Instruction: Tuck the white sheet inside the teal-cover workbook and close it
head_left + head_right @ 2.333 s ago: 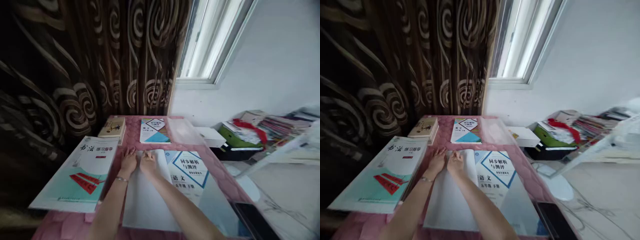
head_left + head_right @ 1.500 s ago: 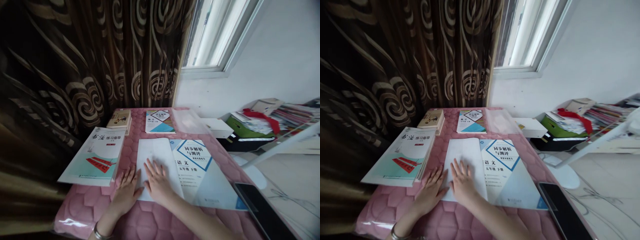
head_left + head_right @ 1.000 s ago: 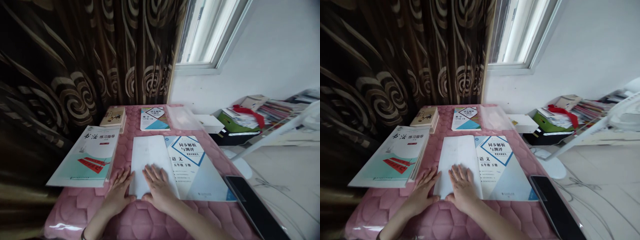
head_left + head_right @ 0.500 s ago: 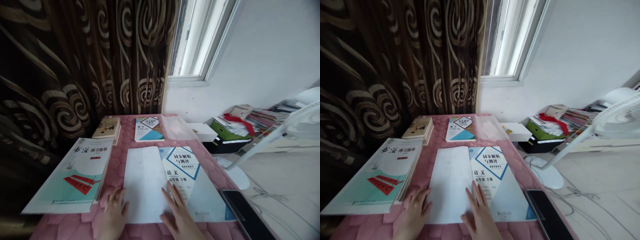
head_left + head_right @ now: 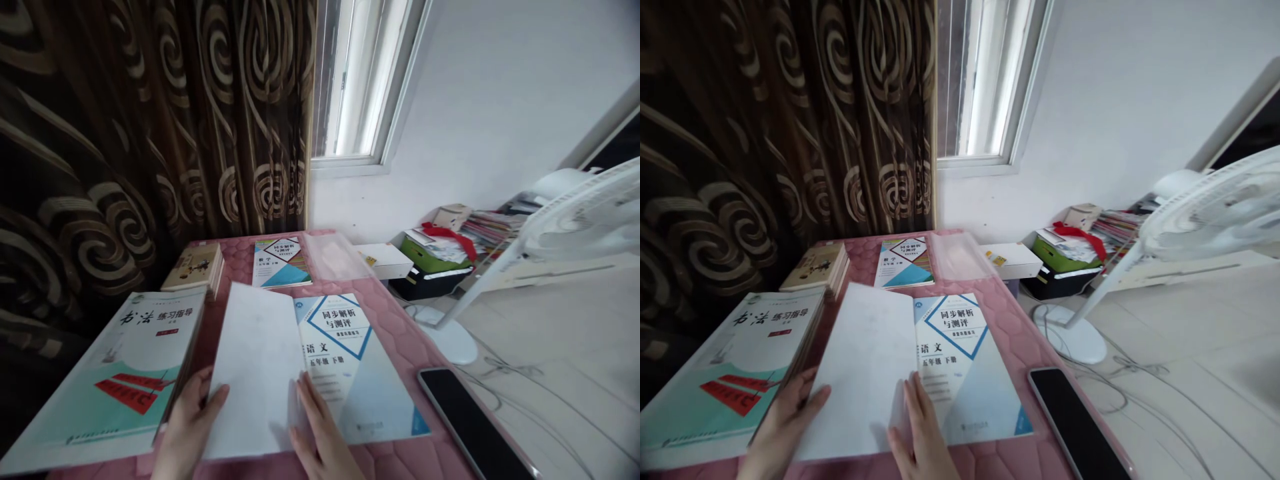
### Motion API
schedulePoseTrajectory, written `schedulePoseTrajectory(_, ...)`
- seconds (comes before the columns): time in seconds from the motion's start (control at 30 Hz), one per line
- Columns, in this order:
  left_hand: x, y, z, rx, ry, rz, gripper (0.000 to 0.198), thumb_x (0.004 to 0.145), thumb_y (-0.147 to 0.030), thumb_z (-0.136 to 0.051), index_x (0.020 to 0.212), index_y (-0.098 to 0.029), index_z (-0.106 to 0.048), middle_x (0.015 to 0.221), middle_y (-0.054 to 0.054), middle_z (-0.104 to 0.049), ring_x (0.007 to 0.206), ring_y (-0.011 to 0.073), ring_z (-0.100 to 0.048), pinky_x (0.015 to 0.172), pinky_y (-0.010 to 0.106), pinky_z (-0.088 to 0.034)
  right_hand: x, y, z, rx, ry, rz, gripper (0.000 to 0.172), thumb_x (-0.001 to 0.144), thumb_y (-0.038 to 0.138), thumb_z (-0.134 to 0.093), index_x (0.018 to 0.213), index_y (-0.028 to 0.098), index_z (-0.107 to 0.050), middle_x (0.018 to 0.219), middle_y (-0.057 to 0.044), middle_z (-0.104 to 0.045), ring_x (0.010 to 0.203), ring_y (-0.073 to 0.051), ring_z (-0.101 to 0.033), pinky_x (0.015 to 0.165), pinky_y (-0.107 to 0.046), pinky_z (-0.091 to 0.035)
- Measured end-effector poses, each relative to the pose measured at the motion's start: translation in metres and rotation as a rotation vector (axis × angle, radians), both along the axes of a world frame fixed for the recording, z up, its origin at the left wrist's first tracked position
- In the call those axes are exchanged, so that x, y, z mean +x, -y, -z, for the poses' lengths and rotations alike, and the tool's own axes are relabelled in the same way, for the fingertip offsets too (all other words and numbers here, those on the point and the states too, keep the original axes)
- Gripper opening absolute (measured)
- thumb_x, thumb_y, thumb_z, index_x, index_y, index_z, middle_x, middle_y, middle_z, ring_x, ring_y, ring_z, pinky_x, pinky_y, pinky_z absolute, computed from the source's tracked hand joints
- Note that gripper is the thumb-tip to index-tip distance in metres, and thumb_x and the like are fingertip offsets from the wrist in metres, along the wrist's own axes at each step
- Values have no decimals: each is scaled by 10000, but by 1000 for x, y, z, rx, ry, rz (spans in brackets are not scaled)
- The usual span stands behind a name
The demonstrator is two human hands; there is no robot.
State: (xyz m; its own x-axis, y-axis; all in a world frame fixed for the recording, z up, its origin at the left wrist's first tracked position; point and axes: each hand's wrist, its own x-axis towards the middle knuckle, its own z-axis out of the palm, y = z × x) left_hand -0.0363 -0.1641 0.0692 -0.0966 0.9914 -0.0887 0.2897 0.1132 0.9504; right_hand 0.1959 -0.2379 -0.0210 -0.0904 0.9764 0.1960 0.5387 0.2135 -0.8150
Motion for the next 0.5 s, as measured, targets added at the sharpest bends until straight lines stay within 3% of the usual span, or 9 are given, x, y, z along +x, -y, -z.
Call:
schedulePoseTrajectory(0.07,-6,4,-21,-4,98,-22,675,627,-598,-724,1131,-199,-518,979,76,-742,962,287,-690,766,345,-587,-14,-6,-3,-42,-98,-37,591,958,374,-443,1512,282,-259,1593,-29,-182,1446,-232,-206,1172,-396,-265)
schedulePoseTrajectory(0.23,-18,8,-57,11,85,-28,742,595,-587,-757,1188,-205,-527,1011,76,-741,958,297,-689,760,348,-593,-55,-21,-19,-214,-331,-83,624,946,500,-426,1498,230,-313,1587,-37,-202,1453,-230,-188,1196,-409,-200)
schedulePoseTrajectory(0.37,-14,0,-75,60,39,30,710,620,-561,-730,1210,-207,-553,1069,77,-729,1012,301,-671,826,362,-576,-77,-22,-27,-333,-517,-61,693,928,605,-380,1503,230,-295,1580,-16,-221,1458,-207,-167,1206,-410,-151)
schedulePoseTrajectory(0.43,-3,-6,-81,92,-9,104,704,652,-523,-700,1248,-184,-541,1121,92,-712,1066,300,-648,894,385,-548,-76,-23,-26,-383,-612,-62,694,915,630,-388,1489,244,-328,1567,-4,-259,1458,-196,-170,1207,-414,-132)
schedulePoseTrajectory(0.5,15,-12,-83,139,-72,203,662,703,-480,-642,1272,-160,-531,1195,105,-679,1116,289,-622,963,403,-506,-64,-30,-22,-430,-732,-45,690,898,663,-386,1443,241,-418,1526,-27,-359,1434,-215,-254,1193,-438,-183)
